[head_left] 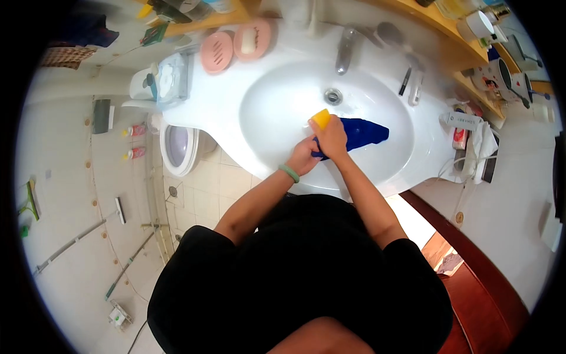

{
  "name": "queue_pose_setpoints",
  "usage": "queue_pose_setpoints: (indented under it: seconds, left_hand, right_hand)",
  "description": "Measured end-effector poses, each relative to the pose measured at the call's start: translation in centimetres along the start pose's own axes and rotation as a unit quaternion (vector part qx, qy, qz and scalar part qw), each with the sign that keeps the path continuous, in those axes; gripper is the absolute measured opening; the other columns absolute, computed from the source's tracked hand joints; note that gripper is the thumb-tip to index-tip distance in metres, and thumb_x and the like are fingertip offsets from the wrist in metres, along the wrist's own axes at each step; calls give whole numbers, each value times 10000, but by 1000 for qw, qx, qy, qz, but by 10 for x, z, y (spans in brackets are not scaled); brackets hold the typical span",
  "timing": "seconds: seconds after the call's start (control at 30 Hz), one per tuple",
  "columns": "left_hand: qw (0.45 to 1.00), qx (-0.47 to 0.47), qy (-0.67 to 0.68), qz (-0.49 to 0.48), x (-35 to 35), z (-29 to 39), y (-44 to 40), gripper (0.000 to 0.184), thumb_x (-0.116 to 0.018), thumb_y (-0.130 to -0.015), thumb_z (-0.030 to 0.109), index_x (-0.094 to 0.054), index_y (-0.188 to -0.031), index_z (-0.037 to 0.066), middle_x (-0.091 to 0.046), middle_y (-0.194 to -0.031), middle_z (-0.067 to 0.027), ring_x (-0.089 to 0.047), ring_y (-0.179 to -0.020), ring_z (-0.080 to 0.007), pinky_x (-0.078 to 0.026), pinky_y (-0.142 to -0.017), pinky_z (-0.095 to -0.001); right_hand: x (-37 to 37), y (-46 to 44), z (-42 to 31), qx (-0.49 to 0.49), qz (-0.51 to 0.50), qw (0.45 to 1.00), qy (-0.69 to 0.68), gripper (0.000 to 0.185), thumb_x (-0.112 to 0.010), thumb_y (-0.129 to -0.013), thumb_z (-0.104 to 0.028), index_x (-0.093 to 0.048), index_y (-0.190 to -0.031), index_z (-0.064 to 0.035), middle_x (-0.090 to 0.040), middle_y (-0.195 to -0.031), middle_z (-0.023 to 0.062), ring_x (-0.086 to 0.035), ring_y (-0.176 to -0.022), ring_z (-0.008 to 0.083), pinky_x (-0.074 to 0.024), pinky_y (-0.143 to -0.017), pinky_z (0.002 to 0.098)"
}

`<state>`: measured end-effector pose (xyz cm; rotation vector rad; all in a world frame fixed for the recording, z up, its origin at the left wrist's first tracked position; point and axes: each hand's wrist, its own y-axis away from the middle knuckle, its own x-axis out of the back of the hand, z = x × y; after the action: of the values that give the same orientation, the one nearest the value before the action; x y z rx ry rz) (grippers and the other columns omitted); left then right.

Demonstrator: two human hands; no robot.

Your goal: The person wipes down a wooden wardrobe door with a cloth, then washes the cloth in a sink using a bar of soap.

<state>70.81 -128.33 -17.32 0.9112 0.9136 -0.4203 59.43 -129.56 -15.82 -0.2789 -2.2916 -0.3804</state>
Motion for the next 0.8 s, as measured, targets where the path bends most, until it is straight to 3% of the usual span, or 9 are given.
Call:
queue_pose_setpoints:
  seconds: [0.13, 0.2, 0.27, 0.33, 0.37, 0.4, 0.5, 0.63, 0.8]
  left_hand:
    - [1000, -27, 8, 8, -18, 13, 17, 647, -388, -657, -33, -407, -1304, -42, -558, -1175, -129, -556, -1036, -217, -408, -964, -323]
    - [999, -26, 27, 30, -19, 27, 27, 668, -384, -650, -44, -392, -1318, -49, -554, -1180, -136, -550, -1054, -216, -410, -969, -321]
    - [998, -41, 27, 37, 4, 31, 26, 664, -382, -659, -46, -389, -1323, -46, -550, -1183, -137, -548, -1053, -216, -415, -963, -316]
    - [993, -62, -34, 95, 20, 33, 22, 646, -389, -672, -37, -400, -1318, -41, -554, -1173, -128, -551, -1044, -204, -420, -950, -304]
    - [992, -60, -54, 99, 25, 36, 23, 606, -403, -691, -17, -423, -1297, -38, -559, -1161, -118, -556, -1030, -191, -428, -933, -292]
    - [992, -64, -51, 97, 27, 38, 23, 606, -403, -691, -17, -423, -1297, -38, -559, -1161, -118, -556, -1030, -191, -428, -933, -292]
    - [993, -20, -68, 100, 34, 38, 22, 447, -494, -795, 65, -479, -1231, -32, -581, -1117, -89, -572, -995, -168, -441, -895, -276]
    - [969, -33, -195, 147, 35, 30, 10, 362, -592, -869, 194, -543, -1158, -18, -620, -1031, -67, -599, -904, -132, -460, -830, -250]
    - [963, -8, -215, 161, 37, 37, 8, 341, -649, -821, 178, -597, -1124, 31, -617, -1006, -47, -559, -929, -125, -424, -836, -252]
  right_hand:
    - [9, -33, 5, -76, -36, 996, 4, 649, -636, -764, -527, -514, -1042, 46, -592, -1000, 249, -578, -928, 400, -453, -788, 462]
    - [-2, -42, 8, -2, 44, 999, 1, 622, -641, -780, -473, -501, -1109, 36, -590, -1012, 250, -574, -950, 400, -450, -801, 463]
    - [-9, -50, -18, 41, 62, 997, -33, 529, -645, -804, -357, -490, -1146, 16, -591, -1005, 243, -567, -958, 410, -442, -815, 468]
    - [-19, -66, -53, 67, -25, 981, -179, 415, -643, -805, -221, -501, -1116, 15, -603, -989, 206, -603, -917, 341, -475, -784, 407]
    - [-20, -79, -74, -18, -188, 937, -294, 326, -635, -822, -143, -517, -1089, 3, -610, -960, 144, -617, -883, 240, -509, -712, 353]
    - [-21, -81, -107, -88, -246, 844, -469, 235, -620, -847, -110, -541, -1052, -26, -605, -925, 83, -604, -874, 173, -531, -652, 345]
    - [-27, -108, -188, -152, -360, 686, -614, 297, -622, -845, -74, -473, -1100, -45, -572, -1022, 103, -606, -925, 271, -565, -703, 424]
    - [-95, -174, -230, -212, -403, 645, -614, 387, -611, -827, 5, -407, -1153, -37, -540, -1072, 148, -596, -956, 330, -572, -752, 462]
    - [-128, -205, -253, -287, -428, 617, -594, 429, -562, -817, 99, -365, -1180, -18, -525, -1072, 180, -587, -964, 367, -568, -807, 472]
